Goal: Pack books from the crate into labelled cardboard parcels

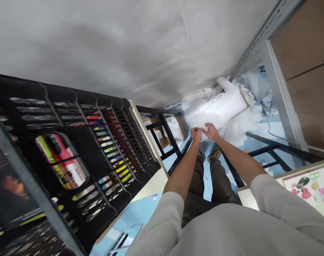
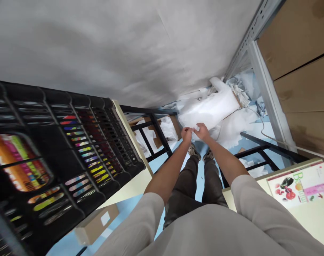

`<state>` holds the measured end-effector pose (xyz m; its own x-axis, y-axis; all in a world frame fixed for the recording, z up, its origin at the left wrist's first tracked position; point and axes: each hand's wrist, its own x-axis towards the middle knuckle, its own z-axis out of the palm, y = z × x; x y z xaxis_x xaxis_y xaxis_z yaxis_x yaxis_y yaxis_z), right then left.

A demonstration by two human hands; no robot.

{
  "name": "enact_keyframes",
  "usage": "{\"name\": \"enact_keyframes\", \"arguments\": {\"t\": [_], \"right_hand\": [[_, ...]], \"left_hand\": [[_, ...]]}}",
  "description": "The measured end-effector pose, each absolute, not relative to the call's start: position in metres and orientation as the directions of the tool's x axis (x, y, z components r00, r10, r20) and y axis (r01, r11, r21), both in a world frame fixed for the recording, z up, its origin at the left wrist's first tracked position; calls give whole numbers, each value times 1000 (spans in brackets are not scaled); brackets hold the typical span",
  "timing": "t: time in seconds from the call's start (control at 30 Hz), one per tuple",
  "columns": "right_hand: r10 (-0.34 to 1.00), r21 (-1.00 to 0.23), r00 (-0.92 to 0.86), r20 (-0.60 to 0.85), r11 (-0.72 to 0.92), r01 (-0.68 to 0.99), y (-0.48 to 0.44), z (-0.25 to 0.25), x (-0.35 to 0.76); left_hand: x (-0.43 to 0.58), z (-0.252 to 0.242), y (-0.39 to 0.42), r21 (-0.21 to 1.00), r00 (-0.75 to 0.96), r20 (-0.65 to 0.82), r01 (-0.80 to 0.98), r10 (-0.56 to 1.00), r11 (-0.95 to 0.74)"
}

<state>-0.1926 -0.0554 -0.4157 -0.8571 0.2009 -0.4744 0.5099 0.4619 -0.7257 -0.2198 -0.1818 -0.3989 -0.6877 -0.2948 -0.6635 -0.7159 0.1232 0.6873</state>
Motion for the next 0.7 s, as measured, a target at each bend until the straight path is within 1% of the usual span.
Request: {"name": "enact_keyframes", "arguments": {"t": [0.17, 0.23, 0.33, 0.47, 0.6, 0.7], "right_hand": [[157, -735, -862, -481, 464, 495, -50, -407, -197], [166, -729, -853, -495, 454, 511, -49, -405, -199], [236, -695, -814, -531, 428, 578, -47, -404, -203], [331, -670, -781, -529, 402, 624, -40, -397, -208], [392, -673, -773, -500, 386, 631, -28, -377, -214], [422, -675, -761, -492, 367, 640, -18, -354, -217]], "left_hand": [[-224, -401, -183, 642, -647, -691, -754, -322, 136], [-224, -402, -183, 632, -639, -697, -762, -326, 142], [-225, -403, -183, 624, -648, -684, -758, -335, 191], [-230, -394, -185, 594, -680, -642, -733, -355, 331], [-235, -368, -180, 560, -740, -572, -668, -355, 490], [-235, -341, -171, 537, -751, -558, -652, -353, 536]]}}
